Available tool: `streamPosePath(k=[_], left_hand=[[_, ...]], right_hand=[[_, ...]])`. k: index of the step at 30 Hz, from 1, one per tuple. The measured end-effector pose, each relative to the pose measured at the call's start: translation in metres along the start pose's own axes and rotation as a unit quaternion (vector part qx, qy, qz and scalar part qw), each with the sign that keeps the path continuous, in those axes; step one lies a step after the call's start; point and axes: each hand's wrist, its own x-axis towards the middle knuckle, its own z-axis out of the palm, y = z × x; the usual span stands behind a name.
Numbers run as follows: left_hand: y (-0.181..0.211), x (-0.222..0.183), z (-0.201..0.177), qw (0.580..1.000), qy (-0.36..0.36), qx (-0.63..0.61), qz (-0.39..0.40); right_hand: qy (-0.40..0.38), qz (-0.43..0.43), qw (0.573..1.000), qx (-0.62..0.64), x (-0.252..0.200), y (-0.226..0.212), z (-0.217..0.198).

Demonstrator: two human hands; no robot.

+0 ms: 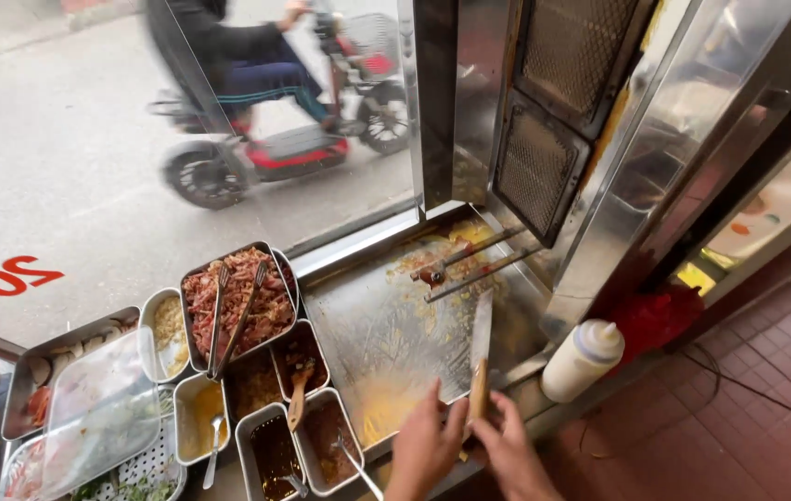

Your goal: The person transfers sliced meat from a tray into a container using tongs and then uses a large knife to scrape more meat from a vertical rotisserie.

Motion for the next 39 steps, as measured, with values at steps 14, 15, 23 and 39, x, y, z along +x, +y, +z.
streamPosePath(k=[14,15,23,39], left_hand=[[-0.035,0.017,-0.085,0.948,-0.072,0.305,0.050],[-0.049,0.021,-0.083,0.923,-0.045,0.374,0.076],[-0.042,-0.004,-0.165,0.890,-0.149,0.422,0.085],[0.029,-0.001,-0.147,0.790,0.267,0.503,0.227]], right_hand=[[-0.132,0.133,0.974,-0.128,-0.019,-0.061,0.034],[-0.116,0.120,0.974,-0.153,-0.017,-0.070,0.041],[-0.137,0.130,0.971,-0.145,-0.042,-0.117,0.100],[-0.165,0.057,0.981,-0.085,0.029,-0.155,0.145]])
